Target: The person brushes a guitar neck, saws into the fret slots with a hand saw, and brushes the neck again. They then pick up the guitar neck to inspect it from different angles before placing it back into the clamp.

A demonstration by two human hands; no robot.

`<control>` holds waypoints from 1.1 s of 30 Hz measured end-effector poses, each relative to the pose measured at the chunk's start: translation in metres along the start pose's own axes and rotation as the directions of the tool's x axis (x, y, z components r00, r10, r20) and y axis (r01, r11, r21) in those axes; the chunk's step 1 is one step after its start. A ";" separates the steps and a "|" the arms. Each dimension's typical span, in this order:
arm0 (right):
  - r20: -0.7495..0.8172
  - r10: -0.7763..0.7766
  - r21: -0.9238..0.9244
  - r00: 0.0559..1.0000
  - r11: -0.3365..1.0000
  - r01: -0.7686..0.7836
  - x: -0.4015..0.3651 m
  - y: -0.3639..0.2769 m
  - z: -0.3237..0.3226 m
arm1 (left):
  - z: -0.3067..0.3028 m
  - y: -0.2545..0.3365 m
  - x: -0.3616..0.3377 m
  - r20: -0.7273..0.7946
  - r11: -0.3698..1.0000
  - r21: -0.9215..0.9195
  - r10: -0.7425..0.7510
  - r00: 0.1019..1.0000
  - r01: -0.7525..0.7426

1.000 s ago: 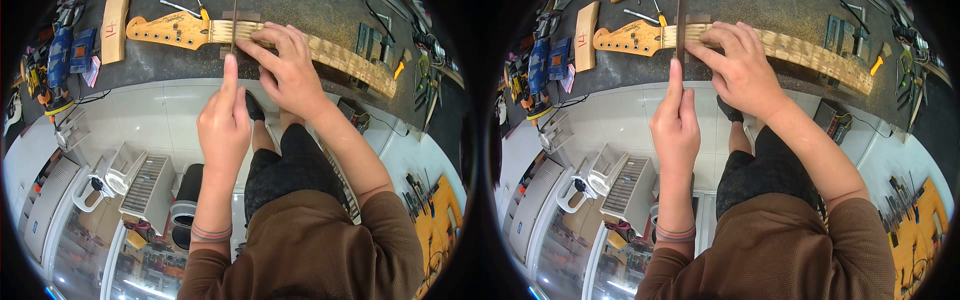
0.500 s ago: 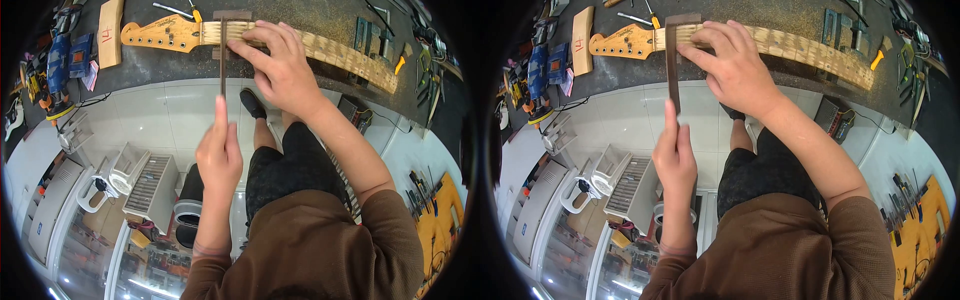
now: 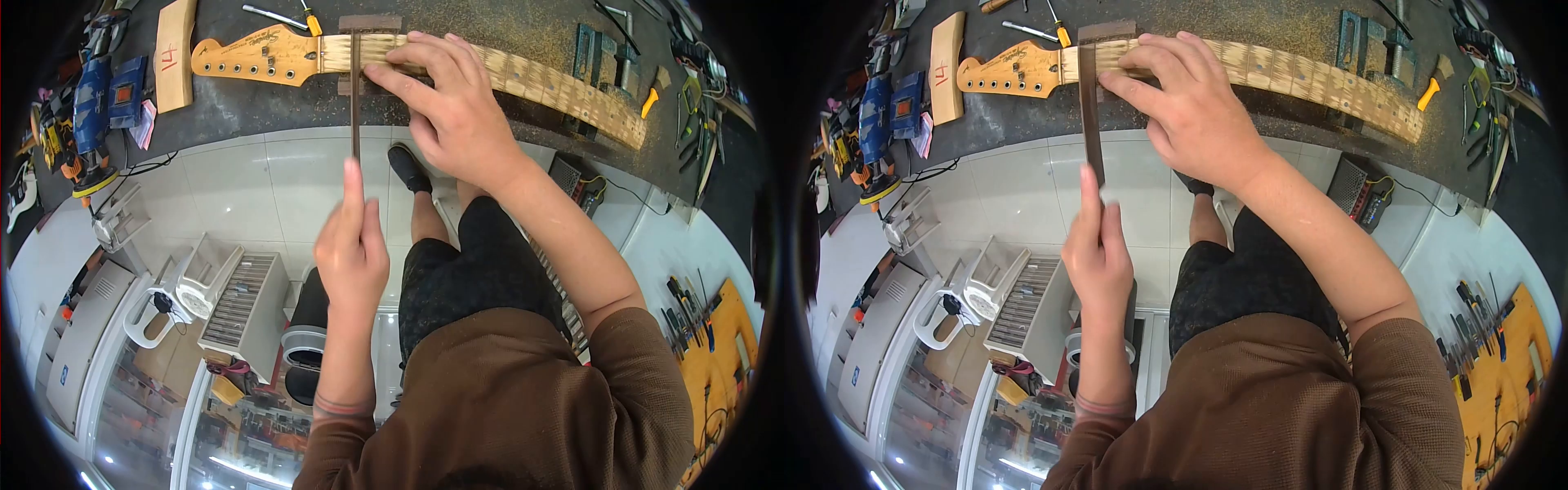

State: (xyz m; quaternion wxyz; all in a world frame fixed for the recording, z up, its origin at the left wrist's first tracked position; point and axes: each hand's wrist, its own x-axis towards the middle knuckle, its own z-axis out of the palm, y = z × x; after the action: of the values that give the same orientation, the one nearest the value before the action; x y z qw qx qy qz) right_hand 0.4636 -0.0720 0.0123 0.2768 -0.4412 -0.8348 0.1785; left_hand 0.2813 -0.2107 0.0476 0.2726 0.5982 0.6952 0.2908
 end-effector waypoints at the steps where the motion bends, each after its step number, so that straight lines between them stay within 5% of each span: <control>1: 0.002 -0.003 0.000 1.000 1.000 0.003 0.000 0.000 0.000 | 0.003 0.003 0.016 -0.025 0.999 0.021 0.048 0.999 -0.047; 5: 0.001 -0.017 0.007 1.000 1.000 0.017 -0.001 0.001 -0.001 | 0.011 0.015 0.059 -0.005 1.000 0.004 0.007 1.000 -0.007; 13: -0.005 -0.040 -0.004 0.999 0.999 0.040 0.002 0.000 0.001 | -0.024 -0.009 -0.076 0.011 1.000 0.030 -0.008 1.000 0.008; 16: -0.033 0.045 0.004 0.998 0.999 -0.045 0.008 -0.008 -0.004 | -0.021 -0.002 -0.067 -0.032 0.999 -0.027 -0.023 0.999 0.022; 18: 0.038 -0.054 -0.042 0.998 0.998 0.056 0.013 -0.008 -0.013 | -0.017 0.000 -0.056 -0.051 0.998 -0.064 -0.019 0.998 0.016; 24: -0.020 -0.033 0.006 0.999 0.999 0.033 -0.005 0.020 -0.029 | -0.006 0.004 -0.044 0.080 0.993 -0.112 0.031 0.996 -0.021; 33: -0.001 -0.056 -0.068 0.998 0.996 0.056 -0.010 0.022 -0.023 | 0.004 0.004 -0.049 0.066 0.995 -0.089 0.043 0.997 -0.037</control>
State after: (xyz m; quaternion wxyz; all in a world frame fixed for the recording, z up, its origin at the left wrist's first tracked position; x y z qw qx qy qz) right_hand 0.4968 -0.0671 0.0155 0.2677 -0.4269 -0.8520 0.1418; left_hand 0.2930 -0.2584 0.0493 0.3162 0.6090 0.6600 0.3059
